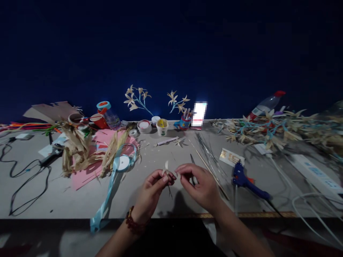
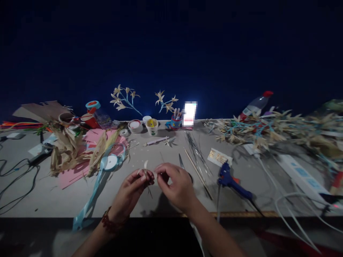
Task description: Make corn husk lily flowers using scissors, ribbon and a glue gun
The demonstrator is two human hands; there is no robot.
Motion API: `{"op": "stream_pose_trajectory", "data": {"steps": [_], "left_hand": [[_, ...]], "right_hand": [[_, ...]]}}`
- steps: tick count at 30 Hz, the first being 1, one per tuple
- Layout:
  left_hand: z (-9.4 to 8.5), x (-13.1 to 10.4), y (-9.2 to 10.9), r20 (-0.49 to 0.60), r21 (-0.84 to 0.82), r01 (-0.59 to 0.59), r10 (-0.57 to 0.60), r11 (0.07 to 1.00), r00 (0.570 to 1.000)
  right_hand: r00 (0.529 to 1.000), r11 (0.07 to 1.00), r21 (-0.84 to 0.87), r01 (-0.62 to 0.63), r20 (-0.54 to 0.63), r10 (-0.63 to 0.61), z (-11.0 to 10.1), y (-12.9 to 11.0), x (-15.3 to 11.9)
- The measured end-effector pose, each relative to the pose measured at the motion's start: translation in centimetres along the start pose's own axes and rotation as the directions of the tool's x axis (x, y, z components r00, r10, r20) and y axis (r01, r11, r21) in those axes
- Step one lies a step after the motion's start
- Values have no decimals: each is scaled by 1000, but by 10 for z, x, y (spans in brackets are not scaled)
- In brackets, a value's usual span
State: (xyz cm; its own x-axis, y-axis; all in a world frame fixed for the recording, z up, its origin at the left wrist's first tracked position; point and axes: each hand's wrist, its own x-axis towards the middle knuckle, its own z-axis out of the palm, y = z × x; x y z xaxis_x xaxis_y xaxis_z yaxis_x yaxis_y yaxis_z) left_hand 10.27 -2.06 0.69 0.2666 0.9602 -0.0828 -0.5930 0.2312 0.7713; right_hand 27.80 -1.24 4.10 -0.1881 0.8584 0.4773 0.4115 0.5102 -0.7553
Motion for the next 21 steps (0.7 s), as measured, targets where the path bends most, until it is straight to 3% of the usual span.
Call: {"op": "stream_pose_trajectory", "data": {"steps": [2, 5, 8, 10, 14, 21], "left_hand": [[1, -1, 1, 12, -5, 7, -7, 1000, 1000], [3, -1, 2, 43, -56, 48, -45, 997, 998], [4, -1, 2, 106, -138, 139, -125, 981, 986], [5, -2, 2, 142, -181, 198, -174, 963, 974], [5, -3, 1, 181, -233, 284, -245, 930, 953], [4, -2, 1, 250, -290, 352, -285, 890, 926]], "right_hand": [[999, 999, -10, 48, 4, -48, -5, -3, 1], [999, 976, 214, -51, 7, 50, -5, -2, 2], [974, 839, 501, -213, 41, 223, 1, 1, 3], [949, 745, 600, -292, 86, 303, 5, 0, 4], [932, 658, 669, -345, 165, 321, 8, -8, 4], [924, 634, 676, -375, 217, 316, 10, -15, 6]]}}
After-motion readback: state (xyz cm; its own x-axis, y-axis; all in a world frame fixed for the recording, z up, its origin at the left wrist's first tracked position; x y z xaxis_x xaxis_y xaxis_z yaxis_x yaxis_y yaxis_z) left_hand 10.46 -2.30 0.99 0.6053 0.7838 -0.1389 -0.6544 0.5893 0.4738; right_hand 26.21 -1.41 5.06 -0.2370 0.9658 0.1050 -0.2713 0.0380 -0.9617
